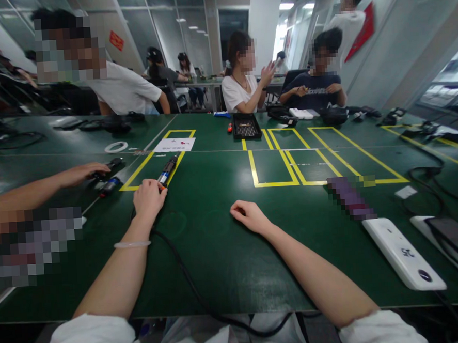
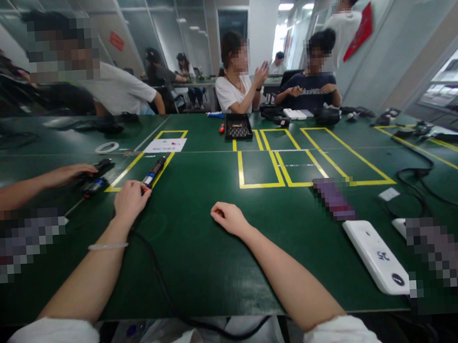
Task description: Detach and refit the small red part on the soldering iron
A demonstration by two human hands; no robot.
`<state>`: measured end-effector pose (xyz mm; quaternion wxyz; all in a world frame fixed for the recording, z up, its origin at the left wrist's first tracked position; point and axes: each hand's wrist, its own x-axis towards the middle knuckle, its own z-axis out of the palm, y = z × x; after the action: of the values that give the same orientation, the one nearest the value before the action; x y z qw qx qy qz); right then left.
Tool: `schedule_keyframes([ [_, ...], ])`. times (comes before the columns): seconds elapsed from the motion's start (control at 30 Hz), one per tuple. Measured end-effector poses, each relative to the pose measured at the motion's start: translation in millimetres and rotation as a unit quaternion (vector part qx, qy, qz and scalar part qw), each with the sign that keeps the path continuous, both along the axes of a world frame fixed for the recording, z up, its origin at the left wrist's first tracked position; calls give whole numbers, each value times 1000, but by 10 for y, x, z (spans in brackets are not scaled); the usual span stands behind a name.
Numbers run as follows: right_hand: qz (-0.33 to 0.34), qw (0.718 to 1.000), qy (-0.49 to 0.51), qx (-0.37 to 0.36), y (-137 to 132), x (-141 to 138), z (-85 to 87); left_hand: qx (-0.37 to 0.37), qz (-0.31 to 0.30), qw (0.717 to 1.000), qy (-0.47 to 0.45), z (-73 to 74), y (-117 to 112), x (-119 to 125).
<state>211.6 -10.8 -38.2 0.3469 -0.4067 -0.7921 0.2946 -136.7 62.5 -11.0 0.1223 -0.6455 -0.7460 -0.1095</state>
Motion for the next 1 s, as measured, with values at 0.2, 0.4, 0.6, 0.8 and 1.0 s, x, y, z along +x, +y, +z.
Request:
schedule_keyframes([
  [0.2, 2, 1000, -4, -3, -5, -4, 23, 41, -59, 994, -80, 70, -97, 255],
  [0.4, 9, 1000, 7, -12, 5, -12, -9, -85, -348, 895, -265, 65, -319, 923],
  [0.6, 42, 999, 21, -15, -9, -33, -29, -221, -397, 796, -401, 14, -531, 1325],
  [0.8, 61, 998, 18, -7, -33, -54, -5, -283, -421, 728, -462, 78, -629, 1393],
  [1.0, 27, 992, 95, -82, 16, -39, -40, -244, -409, 750, -459, 118, -653, 1402],
])
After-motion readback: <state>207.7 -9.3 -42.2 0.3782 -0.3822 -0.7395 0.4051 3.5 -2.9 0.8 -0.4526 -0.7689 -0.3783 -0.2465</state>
